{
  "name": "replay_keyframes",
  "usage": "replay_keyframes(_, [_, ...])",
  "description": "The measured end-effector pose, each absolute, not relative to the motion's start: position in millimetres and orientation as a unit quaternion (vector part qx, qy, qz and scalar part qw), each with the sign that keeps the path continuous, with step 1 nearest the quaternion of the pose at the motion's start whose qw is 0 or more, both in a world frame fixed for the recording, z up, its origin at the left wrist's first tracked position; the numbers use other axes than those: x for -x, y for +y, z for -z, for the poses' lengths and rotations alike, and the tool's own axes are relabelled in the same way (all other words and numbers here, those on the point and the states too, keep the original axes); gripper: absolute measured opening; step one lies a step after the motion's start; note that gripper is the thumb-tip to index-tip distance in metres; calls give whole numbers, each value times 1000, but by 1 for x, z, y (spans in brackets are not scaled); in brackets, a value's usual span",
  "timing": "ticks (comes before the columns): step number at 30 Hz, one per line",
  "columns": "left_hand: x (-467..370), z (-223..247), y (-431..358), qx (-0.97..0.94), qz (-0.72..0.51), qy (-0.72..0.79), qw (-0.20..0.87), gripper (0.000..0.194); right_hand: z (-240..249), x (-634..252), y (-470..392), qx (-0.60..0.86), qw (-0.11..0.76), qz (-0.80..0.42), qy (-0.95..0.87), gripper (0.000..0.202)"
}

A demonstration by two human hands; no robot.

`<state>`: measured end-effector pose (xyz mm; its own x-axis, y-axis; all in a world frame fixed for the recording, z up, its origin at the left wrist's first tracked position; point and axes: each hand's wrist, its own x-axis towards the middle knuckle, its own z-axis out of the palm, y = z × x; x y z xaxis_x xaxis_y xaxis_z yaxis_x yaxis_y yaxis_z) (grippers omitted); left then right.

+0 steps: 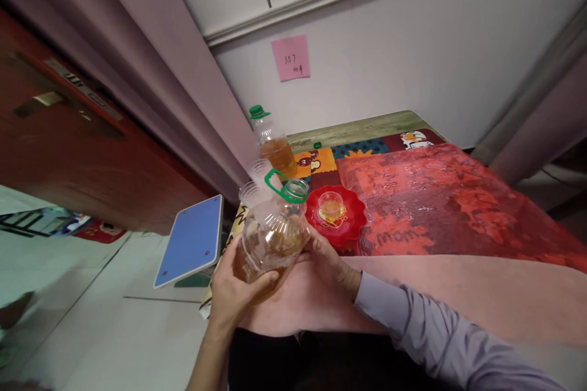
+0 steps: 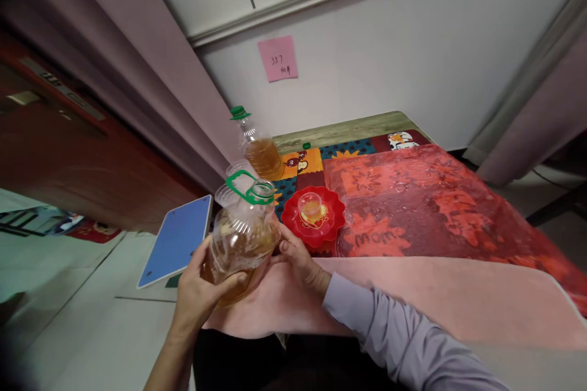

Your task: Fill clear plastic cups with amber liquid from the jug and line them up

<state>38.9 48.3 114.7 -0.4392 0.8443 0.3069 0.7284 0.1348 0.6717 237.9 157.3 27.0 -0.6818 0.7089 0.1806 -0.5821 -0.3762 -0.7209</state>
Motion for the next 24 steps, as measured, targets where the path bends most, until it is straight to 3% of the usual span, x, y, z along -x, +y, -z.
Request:
replay_keyframes(6, [-25, -94, 25, -455, -473, 749, 87, 118, -36, -242, 152, 28, 360, -826, -432, 95])
replay_keyframes(15, [14, -48, -1, -402, -501, 765, 39, 90, -7, -232, 145, 72, 328, -860, -384, 67])
replay_keyframes(24, [32, 3, -17, -449, -495, 743, -5, 75, -41, -259, 146, 178, 376, -645, -641, 36])
